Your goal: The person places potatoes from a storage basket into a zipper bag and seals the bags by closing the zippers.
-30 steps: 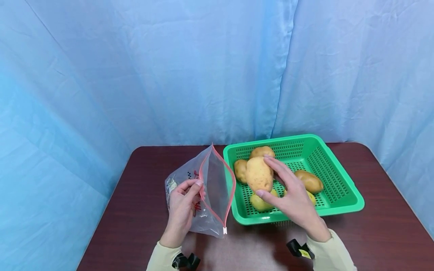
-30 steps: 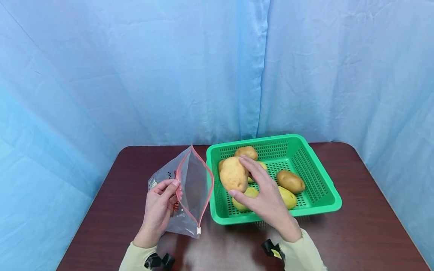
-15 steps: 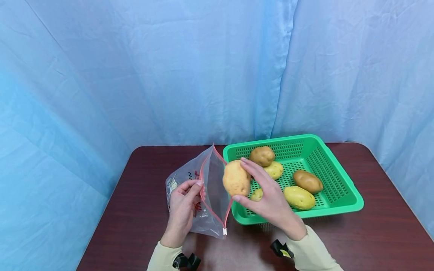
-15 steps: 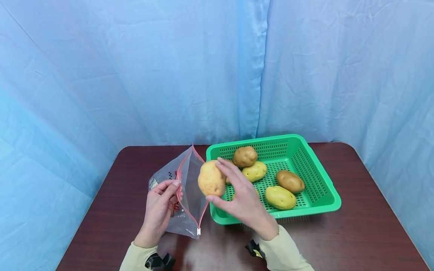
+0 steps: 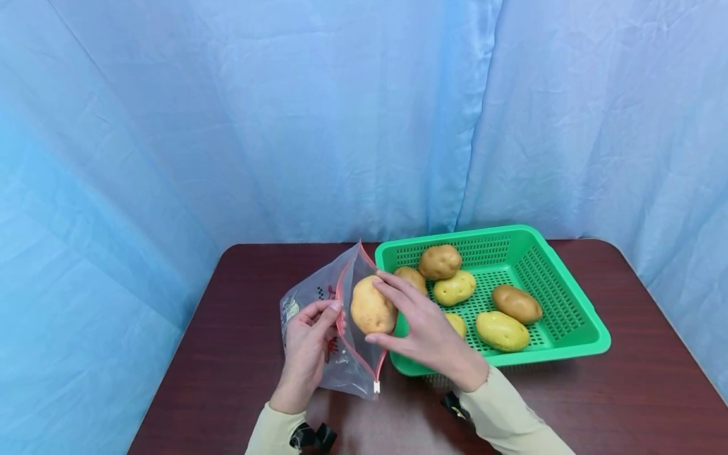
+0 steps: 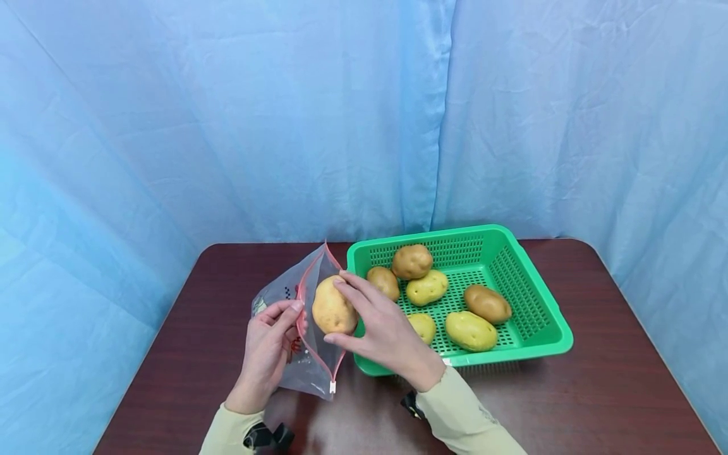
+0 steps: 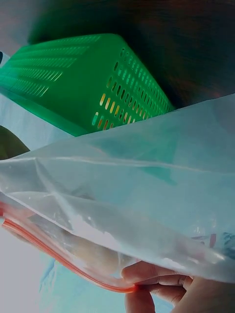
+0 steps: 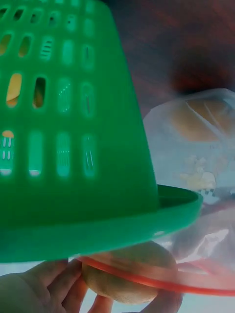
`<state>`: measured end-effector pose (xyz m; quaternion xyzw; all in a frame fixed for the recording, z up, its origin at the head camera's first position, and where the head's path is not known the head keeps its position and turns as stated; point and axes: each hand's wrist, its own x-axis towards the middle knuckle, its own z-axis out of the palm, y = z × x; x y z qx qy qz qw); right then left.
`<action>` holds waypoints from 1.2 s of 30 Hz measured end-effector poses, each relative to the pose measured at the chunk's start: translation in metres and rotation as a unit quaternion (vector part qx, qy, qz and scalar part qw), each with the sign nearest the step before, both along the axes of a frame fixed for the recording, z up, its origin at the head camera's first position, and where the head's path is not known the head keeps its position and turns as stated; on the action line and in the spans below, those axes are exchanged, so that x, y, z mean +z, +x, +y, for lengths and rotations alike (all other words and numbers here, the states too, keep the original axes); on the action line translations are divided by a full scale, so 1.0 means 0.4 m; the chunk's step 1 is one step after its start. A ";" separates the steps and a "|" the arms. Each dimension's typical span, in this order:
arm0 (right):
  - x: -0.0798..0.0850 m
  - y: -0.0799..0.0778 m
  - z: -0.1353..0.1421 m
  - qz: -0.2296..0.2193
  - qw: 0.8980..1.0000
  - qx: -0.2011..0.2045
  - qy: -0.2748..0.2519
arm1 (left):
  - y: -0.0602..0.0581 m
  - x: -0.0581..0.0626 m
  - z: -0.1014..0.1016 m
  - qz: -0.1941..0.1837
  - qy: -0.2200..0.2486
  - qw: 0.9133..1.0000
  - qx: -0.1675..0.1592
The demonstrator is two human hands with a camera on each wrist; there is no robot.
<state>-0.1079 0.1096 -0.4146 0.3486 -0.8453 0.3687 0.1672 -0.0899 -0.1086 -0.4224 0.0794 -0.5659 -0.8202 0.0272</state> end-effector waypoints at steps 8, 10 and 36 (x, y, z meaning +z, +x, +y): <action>0.006 -0.013 -0.016 0.045 0.998 0.004 0.052 | -0.003 0.008 -0.002 0.008 0.010 1.000 0.004; 0.009 -0.014 -0.019 0.045 0.997 0.003 0.068 | -0.003 0.009 -0.004 0.007 0.012 1.000 0.007; 0.056 0.026 0.193 0.088 0.995 -0.024 0.044 | 0.003 0.005 -0.003 -0.003 0.007 1.000 0.009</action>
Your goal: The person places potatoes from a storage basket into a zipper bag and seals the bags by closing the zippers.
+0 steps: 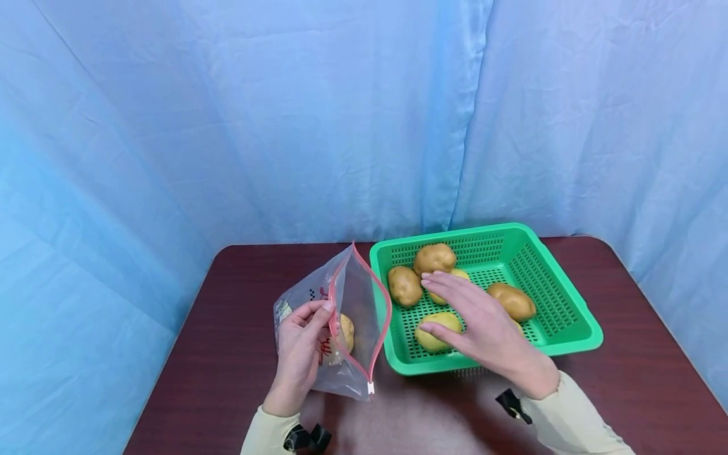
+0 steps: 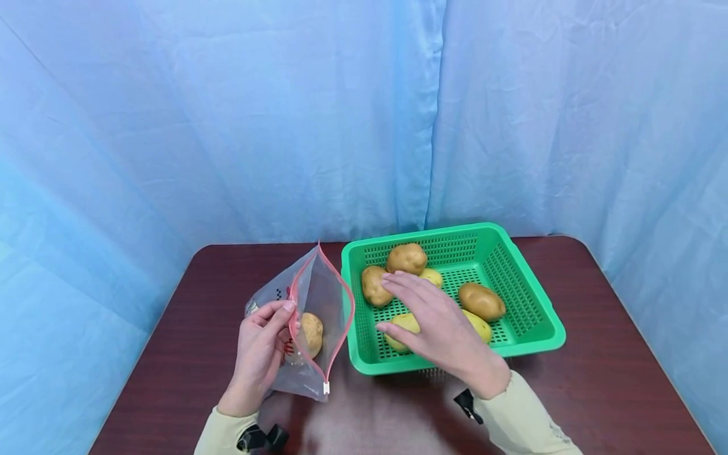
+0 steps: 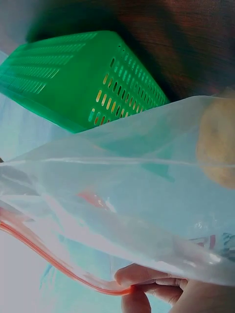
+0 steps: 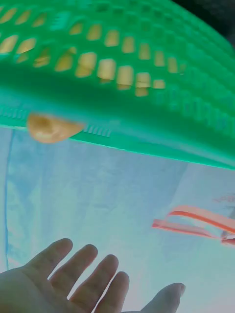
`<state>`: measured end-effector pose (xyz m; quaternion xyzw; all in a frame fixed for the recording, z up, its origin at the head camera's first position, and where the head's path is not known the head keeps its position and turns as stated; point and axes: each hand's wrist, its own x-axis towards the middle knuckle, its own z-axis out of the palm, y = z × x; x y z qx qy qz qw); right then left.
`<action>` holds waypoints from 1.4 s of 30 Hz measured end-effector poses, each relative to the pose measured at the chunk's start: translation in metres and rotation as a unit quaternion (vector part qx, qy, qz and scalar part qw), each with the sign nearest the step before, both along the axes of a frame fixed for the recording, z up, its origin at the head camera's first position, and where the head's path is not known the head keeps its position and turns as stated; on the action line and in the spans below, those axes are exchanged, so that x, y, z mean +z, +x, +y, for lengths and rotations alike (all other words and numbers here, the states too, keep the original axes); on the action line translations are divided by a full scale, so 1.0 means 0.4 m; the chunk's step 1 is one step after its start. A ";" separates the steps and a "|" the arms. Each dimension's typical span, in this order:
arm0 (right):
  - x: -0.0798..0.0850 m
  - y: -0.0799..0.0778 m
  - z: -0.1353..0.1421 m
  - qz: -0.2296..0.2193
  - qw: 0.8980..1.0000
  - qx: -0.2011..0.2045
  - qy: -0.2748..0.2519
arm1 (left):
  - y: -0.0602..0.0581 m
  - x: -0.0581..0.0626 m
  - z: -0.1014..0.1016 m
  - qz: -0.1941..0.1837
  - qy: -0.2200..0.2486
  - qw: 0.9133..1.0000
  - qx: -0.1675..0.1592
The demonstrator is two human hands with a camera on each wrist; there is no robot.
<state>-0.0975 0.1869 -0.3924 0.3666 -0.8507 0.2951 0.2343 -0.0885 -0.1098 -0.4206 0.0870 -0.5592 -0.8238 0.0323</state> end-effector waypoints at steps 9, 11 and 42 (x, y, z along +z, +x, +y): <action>0.036 -0.032 0.044 0.028 0.998 -0.007 0.050 | 0.002 -0.003 0.001 -0.003 -0.004 1.000 -0.001; 0.042 -0.041 0.050 0.029 0.998 -0.006 0.059 | 0.002 -0.004 0.001 -0.002 -0.002 1.000 -0.002; 0.056 -0.198 0.092 -0.163 0.976 -0.038 0.140 | 0.003 -0.006 0.007 -0.003 -0.004 1.000 -0.005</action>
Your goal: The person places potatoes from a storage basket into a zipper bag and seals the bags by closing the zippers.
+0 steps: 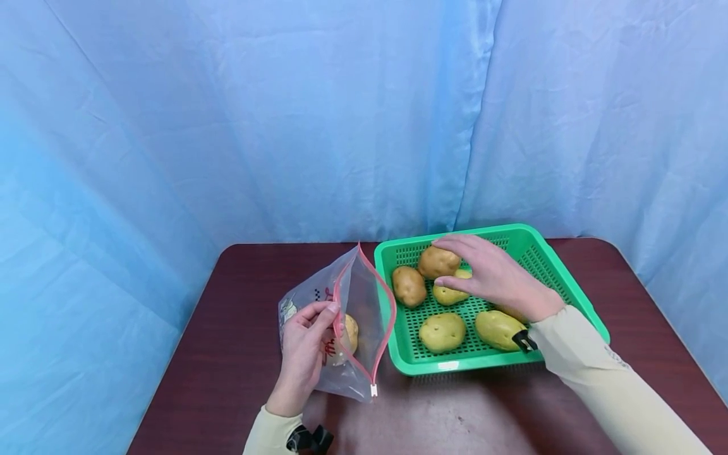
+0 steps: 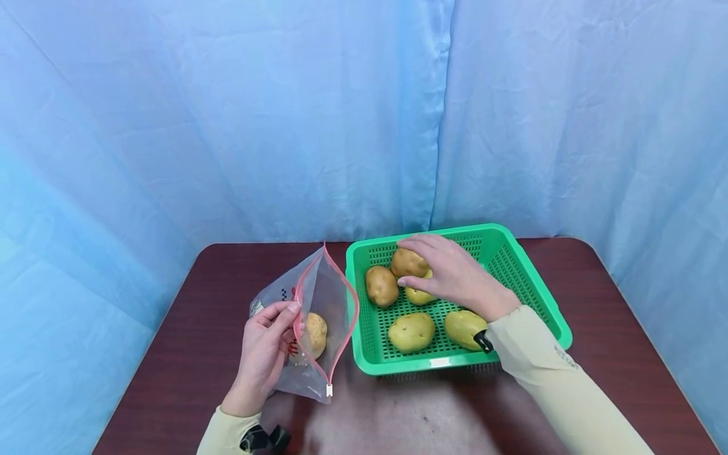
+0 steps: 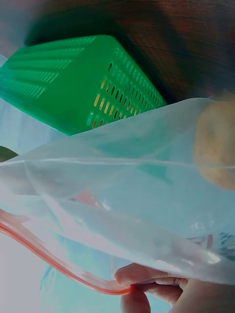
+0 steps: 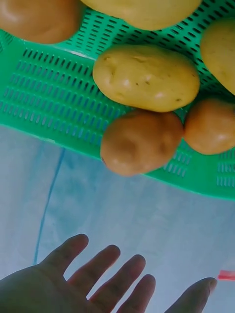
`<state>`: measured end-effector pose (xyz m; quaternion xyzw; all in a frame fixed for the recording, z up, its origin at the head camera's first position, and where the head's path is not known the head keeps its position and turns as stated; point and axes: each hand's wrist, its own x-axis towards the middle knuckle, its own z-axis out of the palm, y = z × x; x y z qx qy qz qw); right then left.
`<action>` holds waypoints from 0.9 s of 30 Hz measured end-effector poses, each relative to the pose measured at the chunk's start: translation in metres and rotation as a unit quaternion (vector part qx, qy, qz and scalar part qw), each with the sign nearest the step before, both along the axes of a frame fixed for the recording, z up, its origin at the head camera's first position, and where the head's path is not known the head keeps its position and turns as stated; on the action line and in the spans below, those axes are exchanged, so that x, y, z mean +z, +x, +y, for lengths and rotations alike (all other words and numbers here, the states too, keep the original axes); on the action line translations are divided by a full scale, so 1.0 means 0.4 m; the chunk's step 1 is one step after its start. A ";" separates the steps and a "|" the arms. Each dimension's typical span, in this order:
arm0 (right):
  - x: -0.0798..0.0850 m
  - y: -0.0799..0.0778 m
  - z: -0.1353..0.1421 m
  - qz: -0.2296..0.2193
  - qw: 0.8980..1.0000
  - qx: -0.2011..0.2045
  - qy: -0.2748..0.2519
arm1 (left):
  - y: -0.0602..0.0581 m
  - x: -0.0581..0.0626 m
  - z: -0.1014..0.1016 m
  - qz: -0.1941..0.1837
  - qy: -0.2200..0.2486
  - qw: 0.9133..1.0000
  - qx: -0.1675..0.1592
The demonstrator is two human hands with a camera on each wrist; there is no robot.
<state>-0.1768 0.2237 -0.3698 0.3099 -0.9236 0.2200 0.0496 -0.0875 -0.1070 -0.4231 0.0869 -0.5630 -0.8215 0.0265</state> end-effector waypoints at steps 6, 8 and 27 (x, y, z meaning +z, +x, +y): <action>-0.021 -0.032 0.006 -0.033 0.999 -0.004 0.003 | 0.003 -0.004 0.000 0.004 -0.001 1.000 -0.008; -0.029 -0.042 0.007 -0.047 0.999 -0.008 0.005 | 0.004 -0.006 -0.001 0.004 0.000 1.000 -0.009; -0.090 -0.104 0.016 -0.113 0.993 -0.027 0.013 | 0.012 -0.011 -0.004 -0.003 -0.011 1.000 -0.006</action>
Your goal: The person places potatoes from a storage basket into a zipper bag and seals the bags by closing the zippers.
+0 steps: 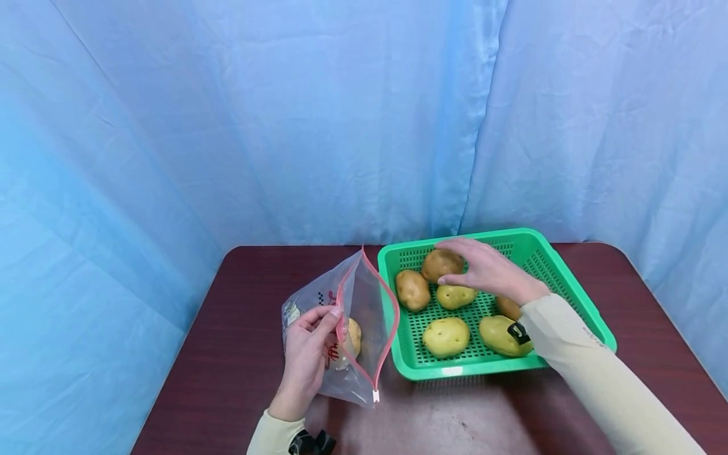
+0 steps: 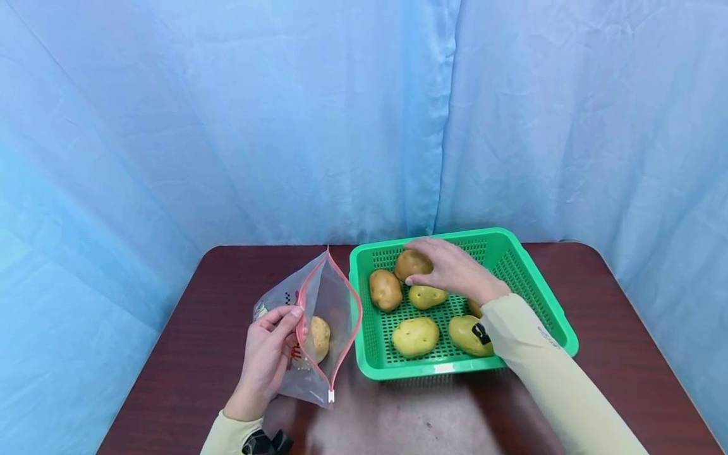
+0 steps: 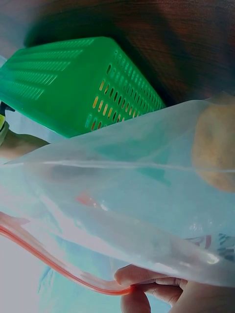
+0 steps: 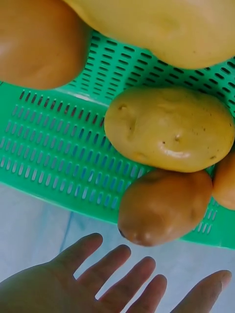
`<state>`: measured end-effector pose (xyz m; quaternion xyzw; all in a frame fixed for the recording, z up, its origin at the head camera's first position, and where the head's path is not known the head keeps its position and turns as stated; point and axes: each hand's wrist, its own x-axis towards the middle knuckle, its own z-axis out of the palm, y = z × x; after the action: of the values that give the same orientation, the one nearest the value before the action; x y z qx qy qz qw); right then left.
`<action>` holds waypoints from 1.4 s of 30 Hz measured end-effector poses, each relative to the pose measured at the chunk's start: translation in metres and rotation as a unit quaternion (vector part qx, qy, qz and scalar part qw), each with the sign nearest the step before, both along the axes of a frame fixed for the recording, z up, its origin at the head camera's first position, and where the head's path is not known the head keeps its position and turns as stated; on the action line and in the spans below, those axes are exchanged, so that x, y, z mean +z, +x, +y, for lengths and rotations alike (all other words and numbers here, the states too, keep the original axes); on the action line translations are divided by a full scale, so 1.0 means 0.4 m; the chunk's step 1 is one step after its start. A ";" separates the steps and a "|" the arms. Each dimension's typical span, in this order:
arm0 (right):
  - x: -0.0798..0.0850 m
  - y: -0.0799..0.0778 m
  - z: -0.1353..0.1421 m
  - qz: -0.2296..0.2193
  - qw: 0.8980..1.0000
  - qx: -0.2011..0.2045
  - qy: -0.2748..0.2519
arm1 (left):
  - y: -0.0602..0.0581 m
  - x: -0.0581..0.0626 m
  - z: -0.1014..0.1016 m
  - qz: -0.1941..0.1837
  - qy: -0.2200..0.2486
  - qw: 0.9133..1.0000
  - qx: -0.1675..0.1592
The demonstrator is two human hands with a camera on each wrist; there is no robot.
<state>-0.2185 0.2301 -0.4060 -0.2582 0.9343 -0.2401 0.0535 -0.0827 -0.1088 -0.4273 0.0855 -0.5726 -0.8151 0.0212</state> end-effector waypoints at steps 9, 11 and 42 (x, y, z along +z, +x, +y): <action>-0.023 -0.012 0.002 -0.005 1.000 -0.003 0.004 | 0.001 0.002 0.006 -0.005 0.011 1.000 0.011; -0.026 -0.013 0.004 -0.007 1.000 -0.002 0.003 | 0.002 0.002 0.006 -0.005 0.012 1.000 0.010; 0.001 0.003 0.026 0.055 0.998 0.001 -0.043 | -0.002 -0.002 0.008 0.003 0.018 1.000 0.003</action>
<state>-0.2173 0.2407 -0.4054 -0.2736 0.9244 -0.2656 -0.0088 -0.0836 -0.1056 -0.4281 0.0850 -0.5571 -0.8257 0.0241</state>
